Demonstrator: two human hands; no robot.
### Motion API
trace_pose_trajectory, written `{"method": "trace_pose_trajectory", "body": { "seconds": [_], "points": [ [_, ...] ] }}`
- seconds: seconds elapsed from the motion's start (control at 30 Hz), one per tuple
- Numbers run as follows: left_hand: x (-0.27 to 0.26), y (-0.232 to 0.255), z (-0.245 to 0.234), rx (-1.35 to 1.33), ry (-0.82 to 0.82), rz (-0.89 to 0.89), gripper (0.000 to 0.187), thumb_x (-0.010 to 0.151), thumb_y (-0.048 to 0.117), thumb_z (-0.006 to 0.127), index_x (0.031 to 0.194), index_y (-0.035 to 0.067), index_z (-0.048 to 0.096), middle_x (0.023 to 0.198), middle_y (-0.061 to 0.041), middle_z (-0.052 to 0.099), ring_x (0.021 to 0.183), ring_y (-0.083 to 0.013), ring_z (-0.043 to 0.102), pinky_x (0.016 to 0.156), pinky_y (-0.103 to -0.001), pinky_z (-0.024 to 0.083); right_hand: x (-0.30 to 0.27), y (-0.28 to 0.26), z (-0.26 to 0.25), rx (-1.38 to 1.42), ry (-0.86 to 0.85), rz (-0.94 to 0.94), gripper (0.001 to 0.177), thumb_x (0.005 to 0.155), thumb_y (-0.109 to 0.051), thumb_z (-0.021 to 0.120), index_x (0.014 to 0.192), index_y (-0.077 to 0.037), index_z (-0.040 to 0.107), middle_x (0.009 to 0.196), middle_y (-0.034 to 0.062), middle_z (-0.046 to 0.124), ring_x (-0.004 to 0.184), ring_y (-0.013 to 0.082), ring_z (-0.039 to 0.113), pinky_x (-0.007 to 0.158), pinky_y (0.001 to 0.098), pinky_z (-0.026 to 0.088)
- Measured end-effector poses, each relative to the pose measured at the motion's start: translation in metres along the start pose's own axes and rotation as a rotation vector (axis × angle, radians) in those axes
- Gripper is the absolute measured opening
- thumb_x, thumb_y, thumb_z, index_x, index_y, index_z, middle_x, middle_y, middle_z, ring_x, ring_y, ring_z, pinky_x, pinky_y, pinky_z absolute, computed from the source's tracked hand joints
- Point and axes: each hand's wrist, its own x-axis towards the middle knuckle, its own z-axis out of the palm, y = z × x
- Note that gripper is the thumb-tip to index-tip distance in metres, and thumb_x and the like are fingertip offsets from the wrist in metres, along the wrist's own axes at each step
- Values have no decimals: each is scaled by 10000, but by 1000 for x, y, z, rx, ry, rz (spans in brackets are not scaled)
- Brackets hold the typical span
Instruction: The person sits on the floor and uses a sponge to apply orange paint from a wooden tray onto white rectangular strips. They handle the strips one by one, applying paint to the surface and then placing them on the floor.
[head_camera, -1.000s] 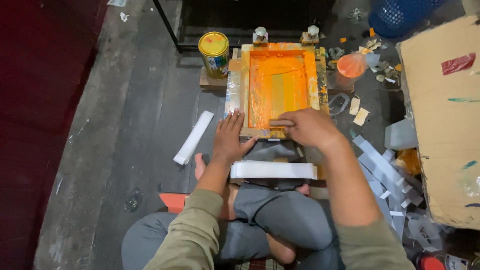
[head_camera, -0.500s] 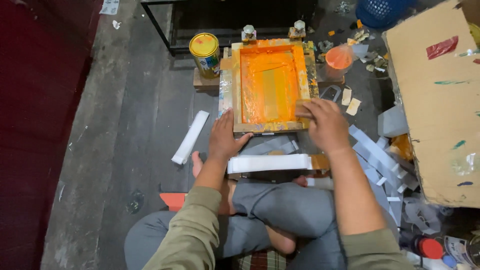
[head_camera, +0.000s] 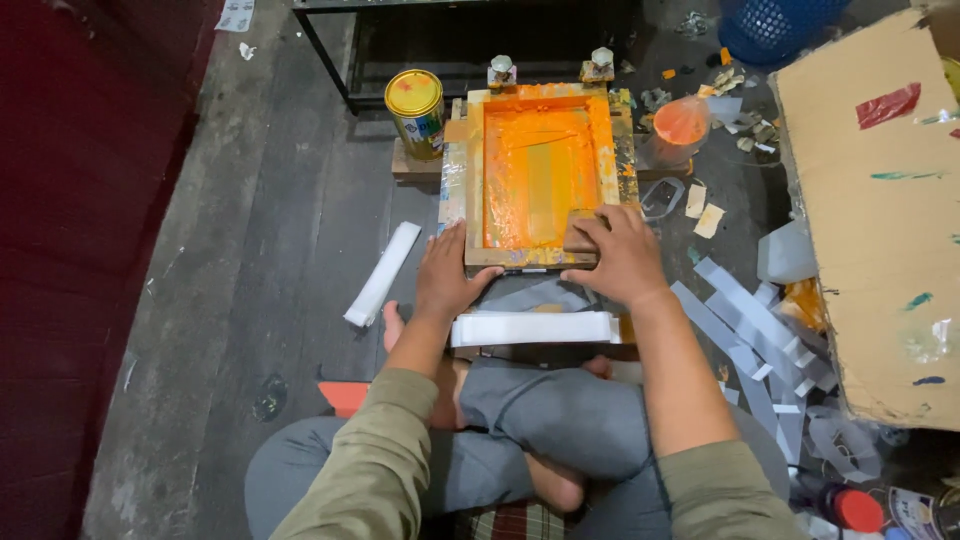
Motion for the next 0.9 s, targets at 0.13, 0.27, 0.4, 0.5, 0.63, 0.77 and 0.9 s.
{"method": "trace_pose_trajectory", "body": {
  "seconds": [0.13,0.27,0.4,0.5,0.63,0.77,0.9],
  "points": [
    [1,0,2,11,-3,-7,996,823,568,792,1528,-26,415,1495,-236,521,1457,-354,434,1258,-521,197,3,11,21,-79,34,4,672,717,-355,901,1326,-207,657,1348,67,550,1378,308,431,1131,571,363],
    [1,4,0,11,5,-32,1021,793,572,815,1529,-18,423,1484,-231,535,1449,-347,448,1259,-528,182,1,15,26,-83,119,-11,622,700,-381,909,1258,-217,688,1268,28,589,1314,261,499,1075,540,397],
    [0,9,-2,-20,14,-42,1077,736,562,865,1522,-32,430,1477,-240,540,1445,-357,451,1261,-519,176,1,14,24,-72,278,-79,588,652,-347,925,1194,-223,735,1218,4,643,1246,253,580,977,488,470],
    [0,6,0,-1,33,-55,1050,744,548,865,1510,-37,447,1483,-242,534,1450,-363,442,1264,-501,191,1,14,15,-57,400,-123,624,586,-364,961,1157,-218,755,1173,-2,680,1195,255,621,933,469,498],
    [3,-13,15,31,36,-24,959,771,601,823,1475,23,524,1477,-178,553,1451,-326,446,1255,-503,222,1,11,6,-40,491,-130,586,625,-342,963,1159,-210,760,1176,-20,686,1186,234,624,959,455,483],
    [9,-22,22,92,78,-13,680,831,510,763,1340,70,660,1358,-133,640,1386,-323,520,1222,-512,284,5,8,3,13,594,-108,591,701,-360,955,1229,-200,742,1248,20,666,1256,299,584,984,515,470],
    [23,-13,33,110,125,-96,496,912,536,677,1091,81,761,1125,-119,718,1239,-319,626,1139,-523,336,9,1,-4,39,680,-73,605,777,-357,941,1293,-148,704,1364,98,588,1341,406,504,1014,591,445]
  ]
}}
